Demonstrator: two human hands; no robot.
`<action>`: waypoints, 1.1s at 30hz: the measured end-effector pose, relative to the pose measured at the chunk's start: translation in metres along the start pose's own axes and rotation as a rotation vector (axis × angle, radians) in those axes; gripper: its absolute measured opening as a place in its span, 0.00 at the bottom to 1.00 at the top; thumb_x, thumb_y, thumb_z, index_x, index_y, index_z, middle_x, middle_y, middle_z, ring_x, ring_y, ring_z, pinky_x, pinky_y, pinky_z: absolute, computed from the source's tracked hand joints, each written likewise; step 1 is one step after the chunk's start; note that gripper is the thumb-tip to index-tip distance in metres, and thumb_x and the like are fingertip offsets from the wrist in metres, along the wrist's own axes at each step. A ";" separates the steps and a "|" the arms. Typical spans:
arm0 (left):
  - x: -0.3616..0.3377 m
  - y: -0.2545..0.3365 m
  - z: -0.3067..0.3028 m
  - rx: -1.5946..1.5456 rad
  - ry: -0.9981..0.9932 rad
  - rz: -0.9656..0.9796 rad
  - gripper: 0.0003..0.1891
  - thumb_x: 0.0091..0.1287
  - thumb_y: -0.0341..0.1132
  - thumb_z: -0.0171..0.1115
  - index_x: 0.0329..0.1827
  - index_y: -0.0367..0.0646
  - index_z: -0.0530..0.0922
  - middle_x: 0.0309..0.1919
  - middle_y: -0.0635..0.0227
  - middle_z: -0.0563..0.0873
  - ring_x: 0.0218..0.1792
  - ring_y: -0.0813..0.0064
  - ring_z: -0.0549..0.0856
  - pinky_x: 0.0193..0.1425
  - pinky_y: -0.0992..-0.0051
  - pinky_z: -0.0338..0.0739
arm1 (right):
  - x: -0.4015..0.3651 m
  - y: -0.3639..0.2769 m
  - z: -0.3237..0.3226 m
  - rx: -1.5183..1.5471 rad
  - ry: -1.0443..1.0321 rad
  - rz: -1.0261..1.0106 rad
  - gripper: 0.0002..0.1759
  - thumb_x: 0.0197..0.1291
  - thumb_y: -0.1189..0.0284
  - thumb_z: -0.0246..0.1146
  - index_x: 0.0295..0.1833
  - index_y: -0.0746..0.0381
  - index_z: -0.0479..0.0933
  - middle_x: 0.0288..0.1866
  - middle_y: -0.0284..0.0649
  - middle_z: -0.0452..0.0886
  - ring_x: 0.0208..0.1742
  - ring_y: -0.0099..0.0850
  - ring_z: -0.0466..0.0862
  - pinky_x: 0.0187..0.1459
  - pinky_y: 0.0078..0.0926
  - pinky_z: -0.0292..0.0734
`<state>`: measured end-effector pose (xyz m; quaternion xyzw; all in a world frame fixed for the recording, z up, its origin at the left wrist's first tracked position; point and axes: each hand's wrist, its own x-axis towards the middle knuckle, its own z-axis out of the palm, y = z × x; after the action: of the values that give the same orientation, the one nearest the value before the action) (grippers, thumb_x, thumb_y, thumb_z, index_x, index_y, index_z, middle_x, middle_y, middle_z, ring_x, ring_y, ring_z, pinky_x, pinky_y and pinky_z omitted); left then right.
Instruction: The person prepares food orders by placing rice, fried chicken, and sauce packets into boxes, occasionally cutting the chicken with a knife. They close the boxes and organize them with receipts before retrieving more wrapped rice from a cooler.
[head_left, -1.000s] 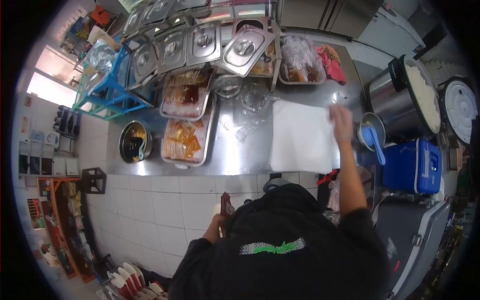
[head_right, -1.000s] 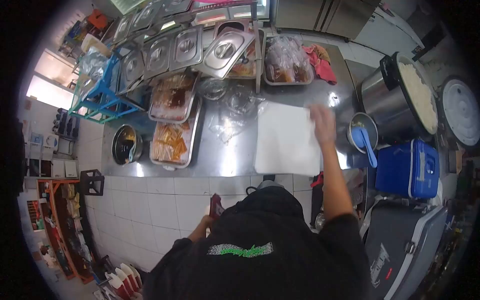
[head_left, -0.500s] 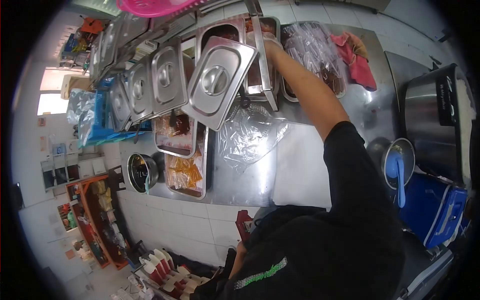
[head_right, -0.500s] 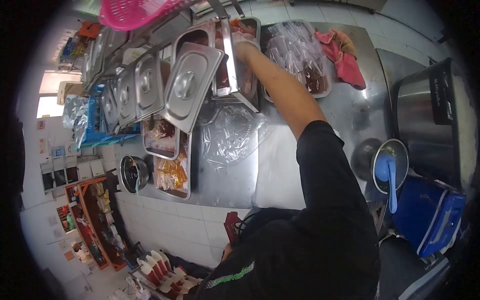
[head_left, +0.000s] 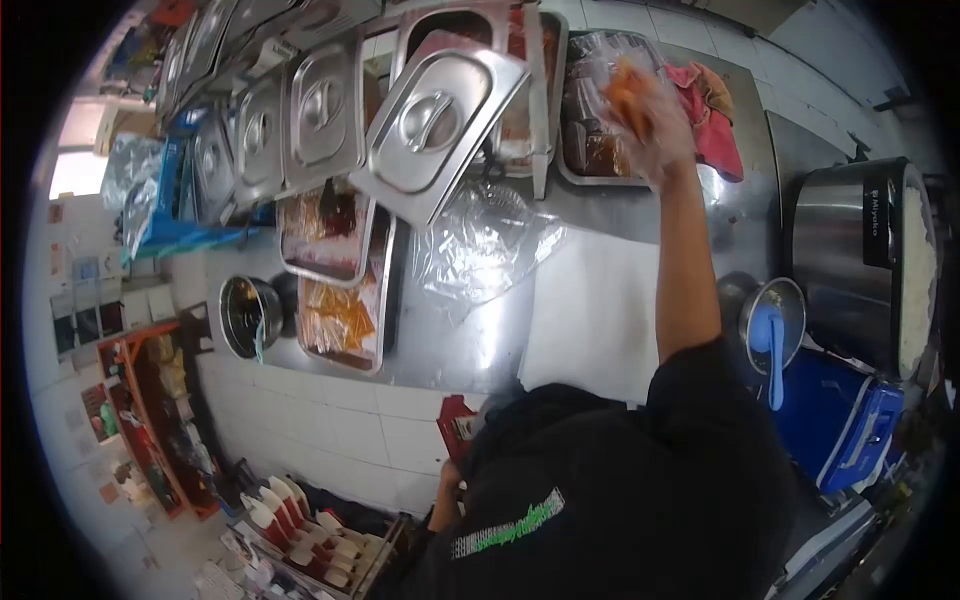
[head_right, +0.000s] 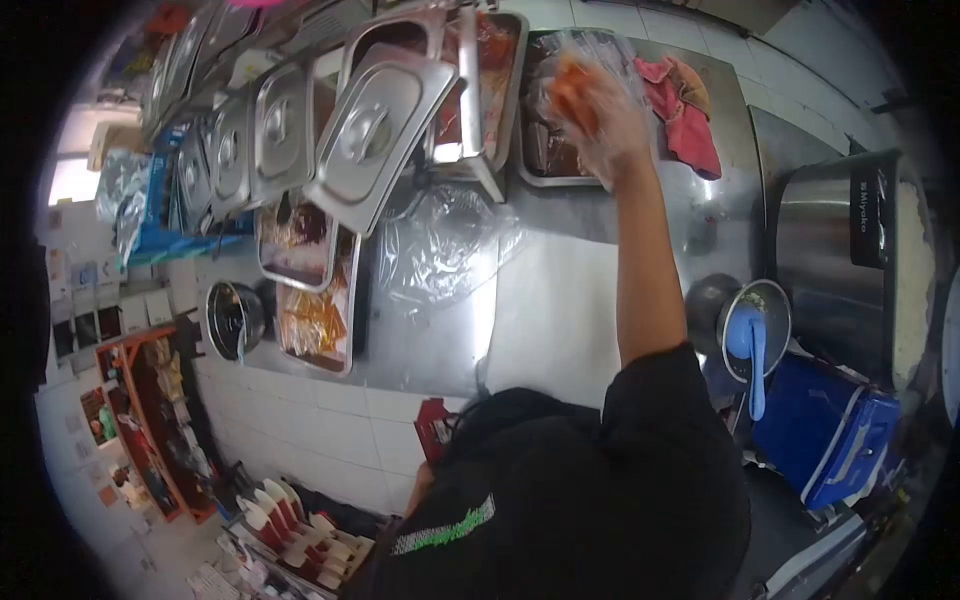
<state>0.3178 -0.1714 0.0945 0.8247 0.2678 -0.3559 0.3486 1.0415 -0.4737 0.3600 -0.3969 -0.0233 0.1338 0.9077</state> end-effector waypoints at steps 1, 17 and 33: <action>-0.005 0.010 -0.005 -0.077 -0.038 -0.080 0.20 0.60 0.46 0.60 0.45 0.37 0.81 0.34 0.54 0.87 0.39 0.64 0.86 0.41 0.64 0.77 | -0.027 0.002 0.003 0.023 0.037 0.000 0.28 0.62 0.67 0.62 0.66 0.63 0.65 0.55 0.42 0.77 0.53 0.34 0.79 0.54 0.30 0.77; 0.059 -0.092 -0.038 -0.555 0.225 -0.253 0.22 0.57 0.47 0.64 0.46 0.37 0.82 0.38 0.49 0.86 0.44 0.52 0.85 0.46 0.61 0.78 | -0.218 0.243 0.176 -1.678 -0.621 -0.442 0.19 0.63 0.66 0.57 0.58 0.61 0.73 0.58 0.51 0.72 0.57 0.47 0.74 0.59 0.40 0.70; 0.035 -0.206 -0.043 -0.571 0.094 -0.320 0.15 0.61 0.35 0.59 0.49 0.39 0.81 0.40 0.50 0.86 0.45 0.52 0.85 0.48 0.60 0.77 | -0.238 0.292 0.246 -1.683 -0.310 -0.446 0.18 0.58 0.66 0.59 0.50 0.63 0.80 0.53 0.52 0.78 0.49 0.48 0.81 0.55 0.38 0.75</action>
<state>0.2144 -0.0052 0.0105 0.6567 0.4986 -0.2782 0.4927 0.7106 -0.1703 0.3315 -0.8970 -0.3139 -0.0556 0.3063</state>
